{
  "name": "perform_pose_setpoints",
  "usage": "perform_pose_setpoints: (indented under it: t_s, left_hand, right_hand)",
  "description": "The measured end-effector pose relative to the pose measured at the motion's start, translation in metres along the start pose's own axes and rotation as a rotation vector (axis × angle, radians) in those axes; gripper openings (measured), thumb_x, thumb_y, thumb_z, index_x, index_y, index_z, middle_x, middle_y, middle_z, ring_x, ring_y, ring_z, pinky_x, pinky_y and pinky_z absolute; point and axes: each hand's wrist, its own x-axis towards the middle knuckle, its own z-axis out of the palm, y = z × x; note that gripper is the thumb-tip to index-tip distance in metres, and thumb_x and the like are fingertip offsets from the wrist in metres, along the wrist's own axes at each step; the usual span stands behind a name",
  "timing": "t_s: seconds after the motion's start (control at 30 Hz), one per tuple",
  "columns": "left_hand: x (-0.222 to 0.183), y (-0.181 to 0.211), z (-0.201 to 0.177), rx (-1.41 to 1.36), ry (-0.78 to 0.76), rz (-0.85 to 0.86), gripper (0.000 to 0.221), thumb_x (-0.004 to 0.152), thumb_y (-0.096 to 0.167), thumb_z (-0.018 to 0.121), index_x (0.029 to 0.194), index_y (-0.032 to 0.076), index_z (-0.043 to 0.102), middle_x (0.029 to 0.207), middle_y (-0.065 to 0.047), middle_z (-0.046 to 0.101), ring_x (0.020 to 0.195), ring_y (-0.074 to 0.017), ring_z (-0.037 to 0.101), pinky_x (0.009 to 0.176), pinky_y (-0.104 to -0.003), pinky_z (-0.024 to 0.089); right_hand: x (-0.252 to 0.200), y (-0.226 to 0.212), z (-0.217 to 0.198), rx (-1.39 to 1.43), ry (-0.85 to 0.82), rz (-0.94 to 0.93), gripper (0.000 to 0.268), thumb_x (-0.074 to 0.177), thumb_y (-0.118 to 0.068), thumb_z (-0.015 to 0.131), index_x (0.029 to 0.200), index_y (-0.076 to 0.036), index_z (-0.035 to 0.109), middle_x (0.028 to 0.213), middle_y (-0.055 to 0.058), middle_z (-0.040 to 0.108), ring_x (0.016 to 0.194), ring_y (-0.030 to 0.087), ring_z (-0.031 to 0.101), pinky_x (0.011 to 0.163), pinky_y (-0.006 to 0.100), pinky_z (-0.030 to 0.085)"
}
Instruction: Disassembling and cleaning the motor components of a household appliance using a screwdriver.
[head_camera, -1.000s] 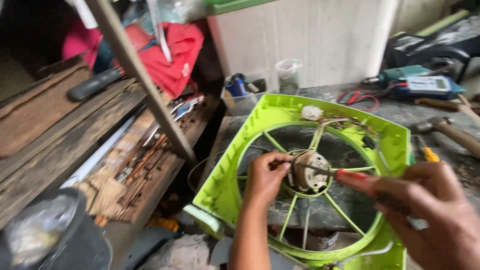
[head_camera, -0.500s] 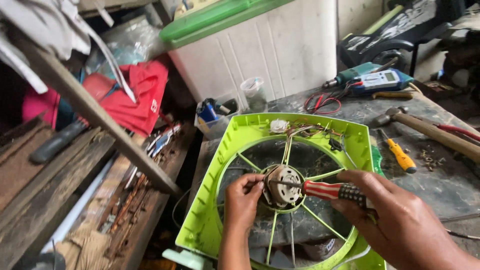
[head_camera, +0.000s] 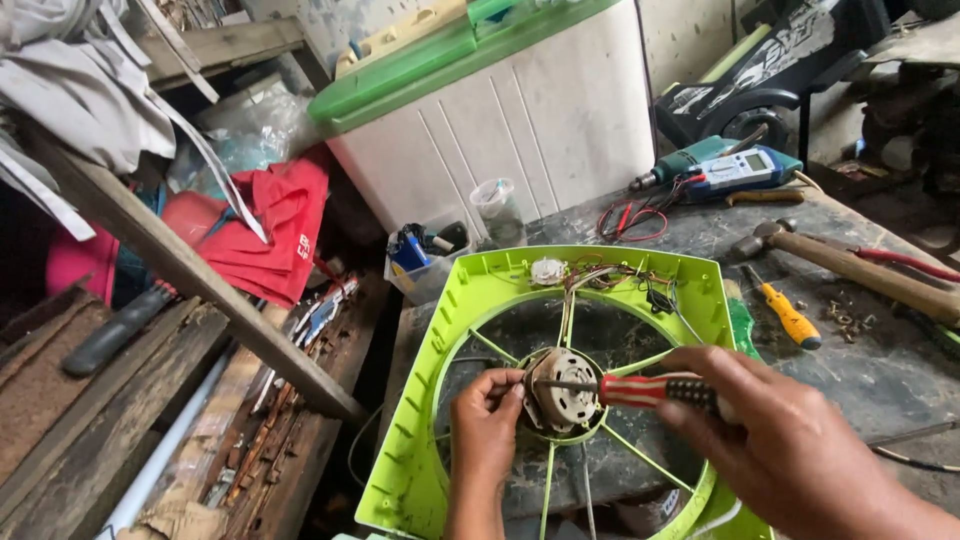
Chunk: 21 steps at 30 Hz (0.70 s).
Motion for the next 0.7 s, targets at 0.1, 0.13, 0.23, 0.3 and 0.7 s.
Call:
perform_pose_setpoints:
  t_s: [0.1,0.13,0.23,0.3,0.7]
  left_hand:
    - [-0.003,0.003,0.0,-0.016,-0.006,-0.013,0.02,0.093,-0.001,0.066,0.103,0.009,0.08,0.098,-0.007,0.078,0.09,-0.0173,0.07,0.081,-0.033,0.062]
    - [-0.002,0.0,0.0,-0.022,0.003,-0.015,0.02,0.093,-0.001,0.066,0.103,0.009,0.08,0.098,-0.007,0.078,0.09,-0.0173,0.07,0.081,-0.033,0.062]
    - [0.001,-0.005,0.0,0.007,-0.014,0.029,0.019,0.093,0.003,0.065,0.103,0.012,0.079,0.101,-0.006,0.08,0.094,-0.018,0.072,0.085,-0.036,0.065]
    - [-0.001,-0.002,0.002,0.002,-0.012,0.002,0.017,0.094,0.003,0.065,0.102,0.012,0.077,0.102,-0.005,0.078,0.094,-0.0177,0.071,0.088,-0.034,0.063]
    - [-0.001,-0.007,0.002,0.023,-0.029,0.075,0.013,0.097,0.01,0.065,0.098,0.014,0.077,0.088,-0.002,0.072,0.081,-0.0154,0.064,0.075,-0.034,0.052]
  right_hand:
    - [0.004,-0.027,-0.025,0.235,0.015,-0.515,0.051,0.091,-0.011,0.059,0.139,-0.028,0.068,0.109,-0.003,0.072,0.095,0.011,0.067,0.074,0.023,0.064]
    - [0.003,-0.018,-0.018,0.235,0.008,-0.523,0.051,0.091,-0.011,0.059,0.139,-0.028,0.068,0.109,-0.003,0.072,0.095,0.011,0.067,0.074,0.023,0.064]
    - [0.0,-0.001,-0.004,0.096,0.004,-0.257,0.04,0.081,-0.035,0.078,0.117,-0.026,0.064,0.104,-0.004,0.074,0.063,0.009,0.085,0.051,0.031,0.067]
    - [0.002,-0.002,-0.007,-0.047,-0.035,-0.004,0.036,0.086,-0.042,0.067,0.121,-0.039,0.067,0.1,-0.009,0.078,0.063,0.019,0.08,0.061,0.037,0.059]
    - [0.007,-0.002,-0.007,-0.09,-0.011,0.081,0.048,0.082,-0.04,0.067,0.129,-0.036,0.063,0.105,-0.01,0.08,0.074,0.015,0.083,0.07,0.036,0.061]
